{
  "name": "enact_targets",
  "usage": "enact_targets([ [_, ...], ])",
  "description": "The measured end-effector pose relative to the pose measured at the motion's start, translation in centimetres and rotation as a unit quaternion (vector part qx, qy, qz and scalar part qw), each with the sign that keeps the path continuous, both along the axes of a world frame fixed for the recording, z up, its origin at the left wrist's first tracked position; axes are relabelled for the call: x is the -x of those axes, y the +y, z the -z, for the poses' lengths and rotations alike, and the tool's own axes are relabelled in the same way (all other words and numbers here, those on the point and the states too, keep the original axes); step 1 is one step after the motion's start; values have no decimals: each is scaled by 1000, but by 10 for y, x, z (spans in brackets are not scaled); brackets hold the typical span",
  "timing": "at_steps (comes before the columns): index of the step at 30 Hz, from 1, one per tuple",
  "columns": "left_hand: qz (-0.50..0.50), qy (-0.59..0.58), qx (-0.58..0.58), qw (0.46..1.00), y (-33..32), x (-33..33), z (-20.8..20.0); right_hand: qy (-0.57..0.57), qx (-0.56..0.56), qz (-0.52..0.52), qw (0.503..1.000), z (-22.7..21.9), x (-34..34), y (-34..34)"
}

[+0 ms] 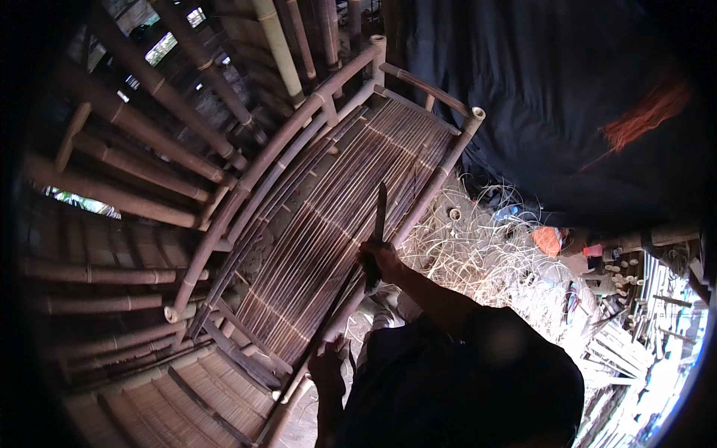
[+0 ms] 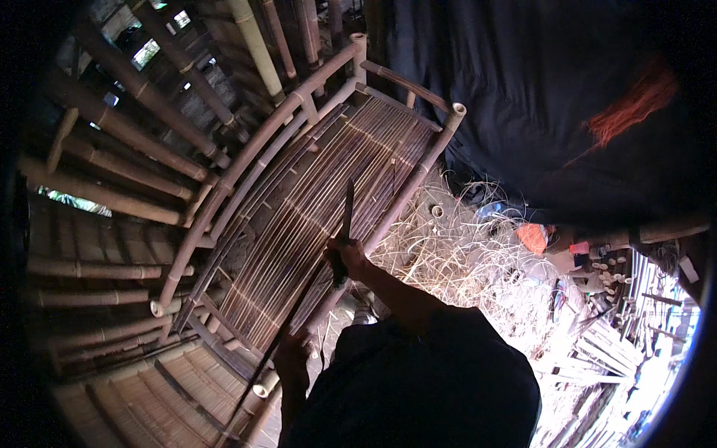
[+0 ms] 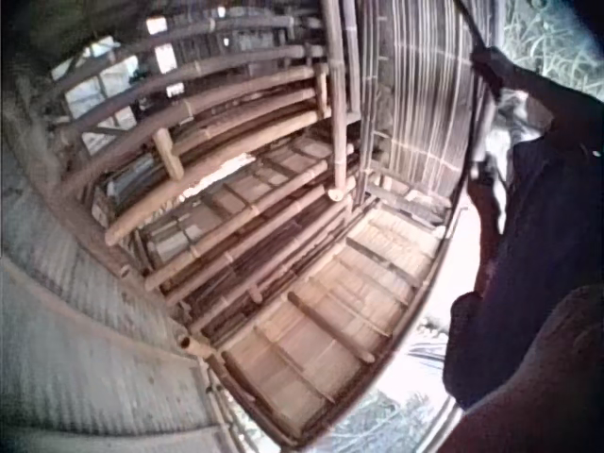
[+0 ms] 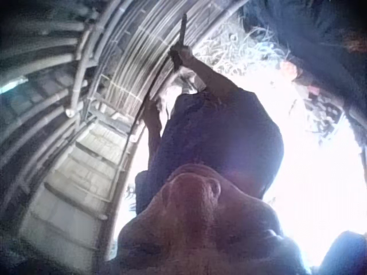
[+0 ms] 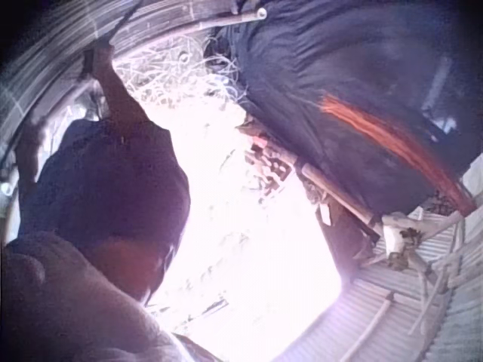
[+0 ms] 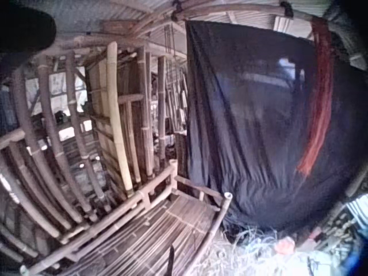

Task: The person is weaving thin bamboo strips into a mat using a traditional loom. They use a knife to split bamboo strips and a wooden tool to press the woven sections tight. The person repeatedly inserts strips and adjusts the loom.

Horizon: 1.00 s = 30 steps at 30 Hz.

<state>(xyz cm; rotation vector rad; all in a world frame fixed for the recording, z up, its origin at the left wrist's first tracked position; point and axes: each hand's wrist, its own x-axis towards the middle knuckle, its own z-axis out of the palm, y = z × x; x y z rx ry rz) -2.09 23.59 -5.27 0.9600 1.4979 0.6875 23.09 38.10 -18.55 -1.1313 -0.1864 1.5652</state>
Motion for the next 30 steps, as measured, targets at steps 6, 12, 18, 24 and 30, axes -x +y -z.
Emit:
enact_targets([
  [6, 165, 431, -280, 842, 54, -4, -75, 0, -12, -3, 1000, 37, -37, 120],
  [12, 154, 560, -55, 812, 63, 43, -63, 10, 57, -28, 998, 68, -54, 219],
  [18, 184, 624, -58, 757, 105, 2, -62, -11, 113, -41, 993, 68, -71, 259],
  [24, 197, 587, -57, 783, 142, 16, -50, 4, 94, 15, 995, 81, -88, 269],
  [30, 248, 559, -136, 779, 149, 64, -23, 24, -98, 54, 993, 86, -86, 277],
])
